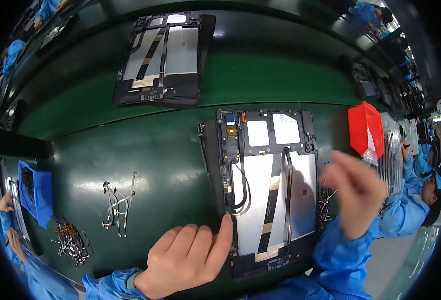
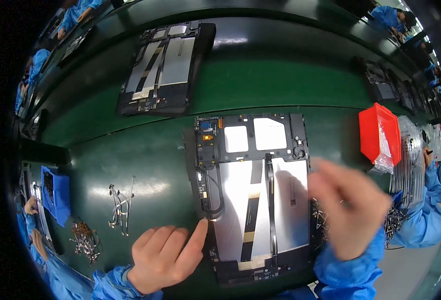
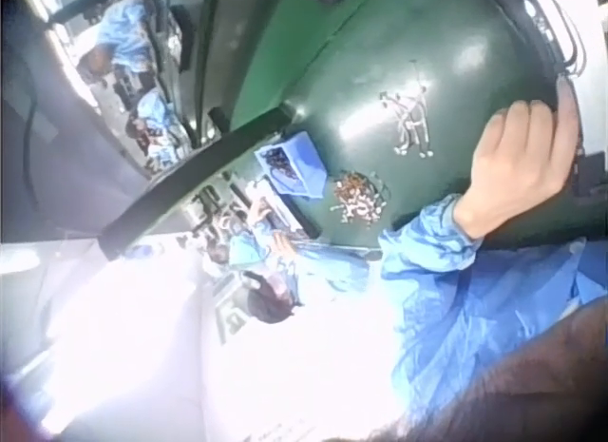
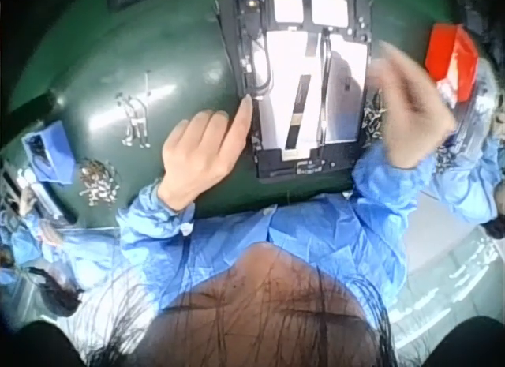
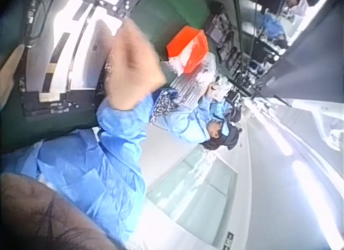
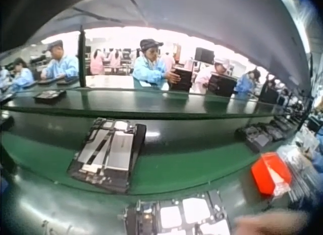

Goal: The person installs ribbon cables and small electronic parts into device housings by hand, taking the components from bins and fitting them into the housings.

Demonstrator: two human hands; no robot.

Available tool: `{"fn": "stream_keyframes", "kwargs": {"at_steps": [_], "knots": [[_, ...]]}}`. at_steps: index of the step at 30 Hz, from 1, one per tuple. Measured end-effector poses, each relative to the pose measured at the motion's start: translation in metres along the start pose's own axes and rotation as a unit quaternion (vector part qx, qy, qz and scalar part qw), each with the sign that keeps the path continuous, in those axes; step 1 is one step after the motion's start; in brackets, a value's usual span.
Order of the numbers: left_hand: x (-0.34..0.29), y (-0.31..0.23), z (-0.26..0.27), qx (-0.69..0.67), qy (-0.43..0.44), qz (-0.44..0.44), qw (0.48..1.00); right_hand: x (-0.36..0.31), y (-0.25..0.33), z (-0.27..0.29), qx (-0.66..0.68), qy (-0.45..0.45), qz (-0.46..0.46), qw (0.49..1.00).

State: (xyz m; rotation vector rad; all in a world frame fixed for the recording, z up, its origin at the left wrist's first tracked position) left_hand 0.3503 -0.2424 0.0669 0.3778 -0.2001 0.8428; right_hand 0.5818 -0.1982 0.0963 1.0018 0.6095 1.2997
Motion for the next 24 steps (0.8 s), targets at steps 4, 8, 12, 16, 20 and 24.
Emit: {"fn": "stream_keyframes", "kwargs": {"at_steps": [4, 8, 12, 16, 20, 24], "knots": [[-0.001, -0.015, 0.014, -0.057, -0.059, -0.017, 0.996, 0.022, 0.006, 0.047, -0.311, -0.046, 0.188, 0.93], [0.008, -0.028, 0.013, -0.101, -0.106, -0.044, 0.988, 0.018, 0.024, -0.009, -0.121, 0.115, 0.197, 0.966], [0.014, -0.028, 0.008, -0.091, -0.081, 0.0, 0.993, 0.027, 0.026, -0.061, -0.002, 0.185, 0.217, 0.959], [0.023, -0.03, 0.002, -0.236, 0.021, 0.207, 0.949, 0.025, 0.013, -0.079, 0.053, 0.22, 0.195, 0.954], [0.025, -0.032, 0.0, -0.197, 0.024, 0.174, 0.965, 0.028, 0.006, -0.083, 0.078, 0.232, 0.15, 0.958], [0.03, -0.034, -0.003, -0.149, 0.025, 0.182, 0.972, 0.029, 0.003, -0.086, 0.083, 0.228, 0.136, 0.96]]}}
Point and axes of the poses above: each hand's wrist, its own x-axis towards the middle knuckle, its own z-axis out of the back of the hand, y = z × x, the point moved 6 cm from there along x, towards the middle knuckle, and after that the axes turned 15 degrees about x, right-handed, at the moved point
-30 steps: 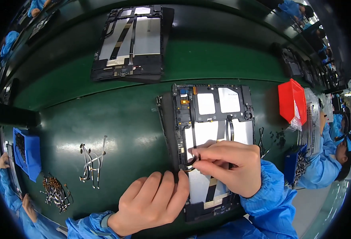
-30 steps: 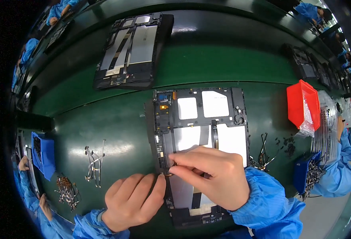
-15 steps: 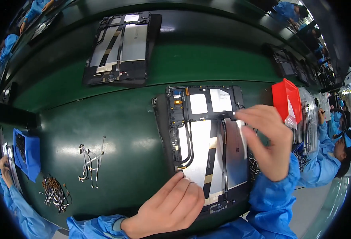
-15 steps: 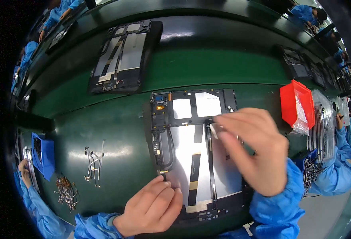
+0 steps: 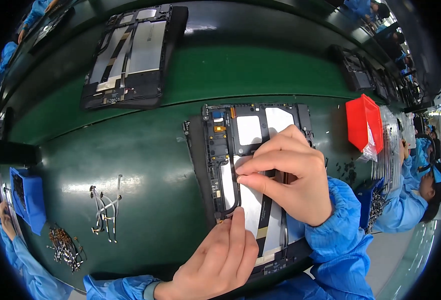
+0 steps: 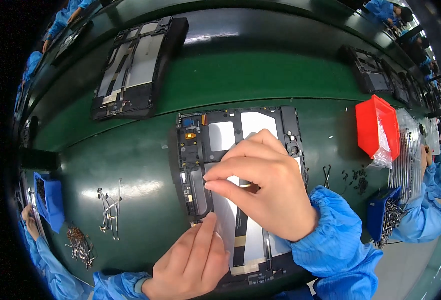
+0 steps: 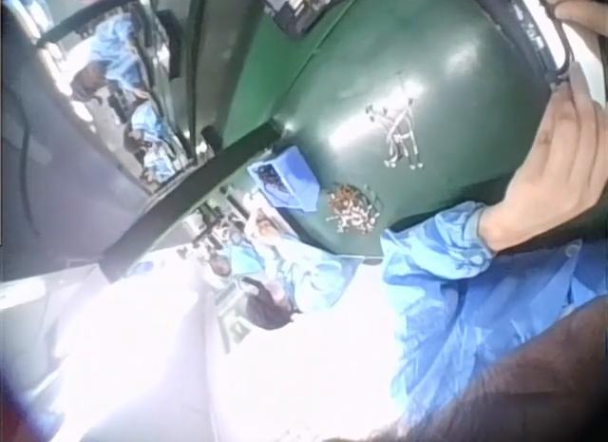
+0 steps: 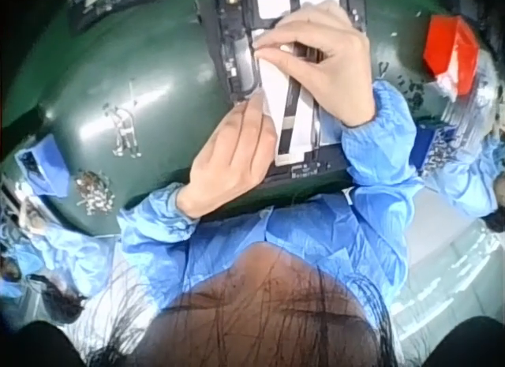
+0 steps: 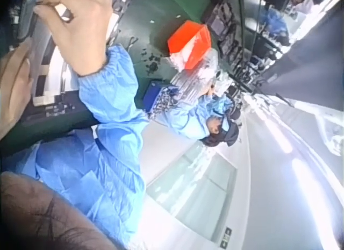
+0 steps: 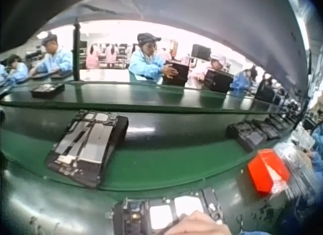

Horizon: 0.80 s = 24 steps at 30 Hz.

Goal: The person installs ribbon cables and small electronic parts into device housings by hand, taking the components from bins and fitting them into the housings.

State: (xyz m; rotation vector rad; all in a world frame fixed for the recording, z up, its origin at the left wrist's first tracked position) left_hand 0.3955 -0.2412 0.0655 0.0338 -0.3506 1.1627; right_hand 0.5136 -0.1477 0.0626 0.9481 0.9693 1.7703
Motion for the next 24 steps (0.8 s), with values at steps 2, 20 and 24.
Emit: {"fn": "stream_keyframes", "kwargs": {"at_steps": [2, 20, 24], "knots": [[0.003, -0.001, -0.001, 0.013, 0.0, 0.003, 1.0, 0.001, 0.0, -0.001, -0.014, 0.002, 0.006, 1.0], [0.021, -0.007, 0.015, 0.213, -0.034, -0.212, 0.953, 0.0, -0.005, 0.0, -0.02, 0.002, 0.007, 1.0], [0.021, -0.006, 0.015, 0.212, -0.032, -0.215, 0.953, 0.001, -0.005, -0.001, -0.023, 0.006, 0.006, 1.0]]}}
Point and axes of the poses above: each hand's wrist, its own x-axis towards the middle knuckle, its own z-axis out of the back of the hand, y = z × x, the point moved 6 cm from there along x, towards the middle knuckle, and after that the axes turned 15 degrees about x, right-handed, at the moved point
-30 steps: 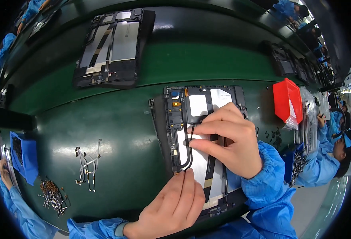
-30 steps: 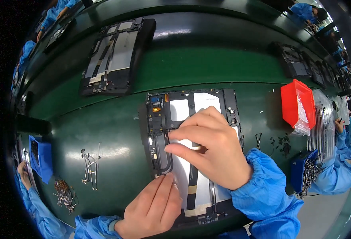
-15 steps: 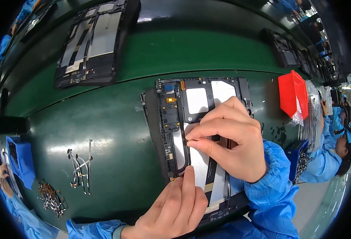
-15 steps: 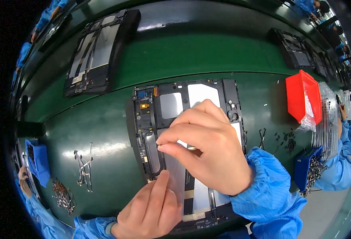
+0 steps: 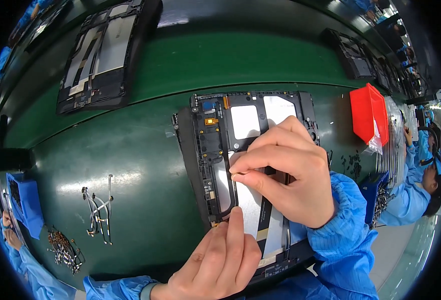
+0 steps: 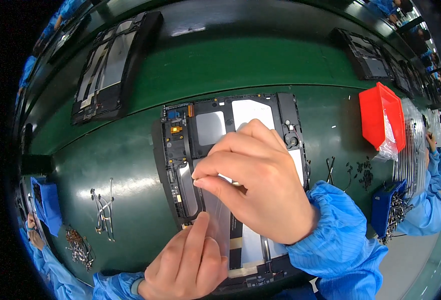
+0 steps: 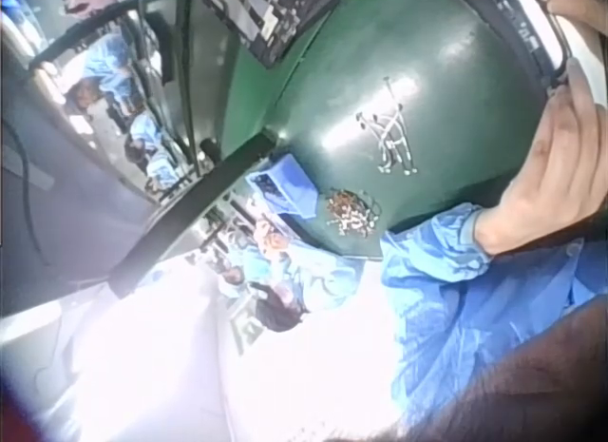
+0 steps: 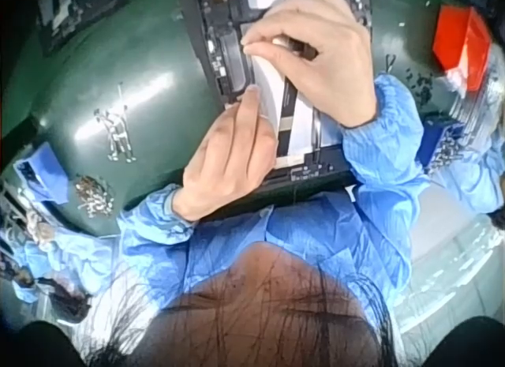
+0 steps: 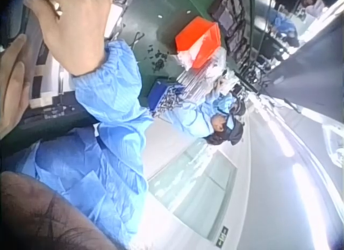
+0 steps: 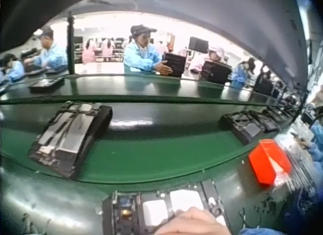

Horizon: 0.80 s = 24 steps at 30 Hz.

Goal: The person installs ribbon cables and small electronic parts into device housings by hand, taking the components from bins and fitting them into the housings.

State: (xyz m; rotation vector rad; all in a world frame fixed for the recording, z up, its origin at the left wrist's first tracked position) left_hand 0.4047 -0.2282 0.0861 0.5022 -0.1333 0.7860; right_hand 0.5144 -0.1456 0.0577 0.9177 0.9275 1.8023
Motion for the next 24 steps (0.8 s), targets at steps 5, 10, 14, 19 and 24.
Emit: {"fn": "stream_keyframes", "kwargs": {"at_steps": [5, 10, 14, 19, 24], "knots": [[0.002, -0.001, 0.001, -0.013, 0.007, 0.005, 1.0, 0.0, 0.001, 0.0, -0.008, -0.005, -0.003, 1.0], [-0.011, -0.021, -0.023, -0.161, 0.024, 0.3, 0.94, -0.001, -0.005, 0.002, 0.0, -0.015, 0.013, 1.0], [0.004, -0.005, -0.011, -0.092, 0.018, 0.179, 0.979, 0.001, -0.009, 0.006, 0.004, -0.044, 0.023, 0.999], [0.006, -0.011, -0.004, -0.017, -0.002, 0.04, 0.999, 0.001, -0.008, 0.003, 0.005, -0.038, 0.05, 0.998], [0.007, -0.008, -0.003, -0.015, 0.001, 0.03, 0.999, 0.001, -0.007, 0.001, 0.027, -0.028, 0.031, 0.999]]}}
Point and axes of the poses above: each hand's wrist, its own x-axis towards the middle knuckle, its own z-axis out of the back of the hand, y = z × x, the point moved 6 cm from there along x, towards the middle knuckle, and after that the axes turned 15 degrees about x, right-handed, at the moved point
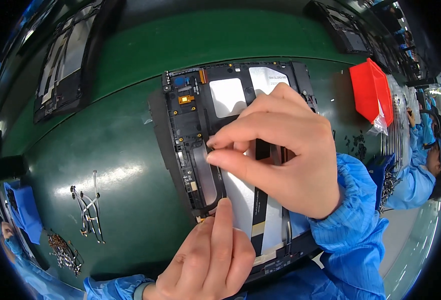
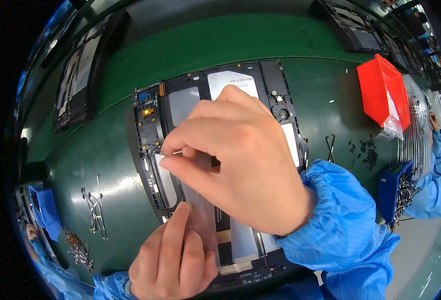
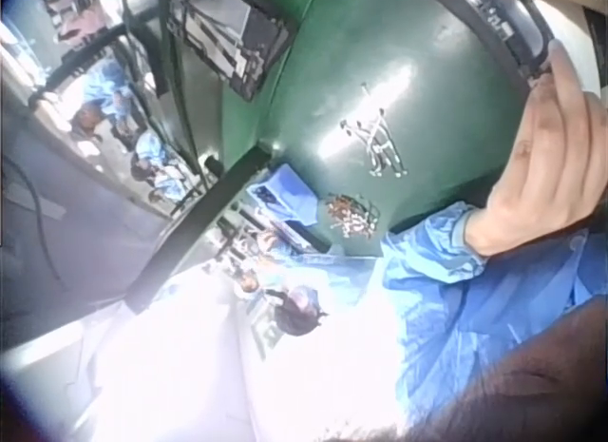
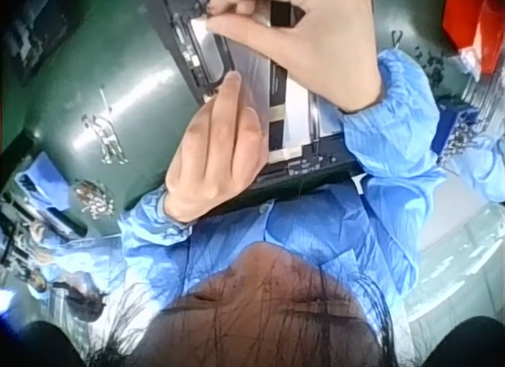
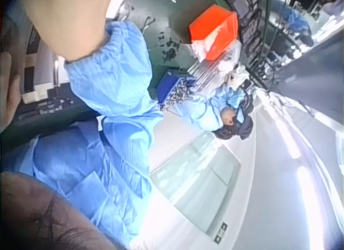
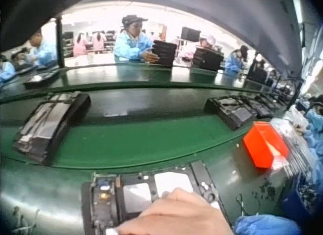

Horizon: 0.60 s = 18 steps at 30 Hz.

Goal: The person installs ribbon cables and small electronic parts into device housings by hand, taking the components from bins and fitting them into the housings.

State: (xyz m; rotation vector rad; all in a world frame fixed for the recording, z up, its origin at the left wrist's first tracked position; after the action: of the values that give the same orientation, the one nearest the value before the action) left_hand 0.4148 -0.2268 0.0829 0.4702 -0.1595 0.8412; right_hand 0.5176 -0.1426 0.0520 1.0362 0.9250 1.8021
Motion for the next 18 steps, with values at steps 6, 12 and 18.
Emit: {"fn": "stream_keyframes", "kwargs": {"at_steps": [6, 12, 18], "knots": [[0.0009, 0.0006, 0.0001, -0.006, -0.004, -0.009, 1.0, 0.0012, -0.0014, 0.0025, -0.002, -0.011, -0.014, 1.0], [-0.0023, -0.0001, -0.0011, -0.016, -0.003, -0.007, 1.0, 0.0015, 0.0, -0.0016, -0.032, -0.019, 0.023, 0.999], [-0.0029, -0.001, -0.0014, -0.017, -0.002, -0.002, 1.0, 0.0015, -0.0006, -0.002, -0.025, -0.026, 0.03, 0.999]]}}
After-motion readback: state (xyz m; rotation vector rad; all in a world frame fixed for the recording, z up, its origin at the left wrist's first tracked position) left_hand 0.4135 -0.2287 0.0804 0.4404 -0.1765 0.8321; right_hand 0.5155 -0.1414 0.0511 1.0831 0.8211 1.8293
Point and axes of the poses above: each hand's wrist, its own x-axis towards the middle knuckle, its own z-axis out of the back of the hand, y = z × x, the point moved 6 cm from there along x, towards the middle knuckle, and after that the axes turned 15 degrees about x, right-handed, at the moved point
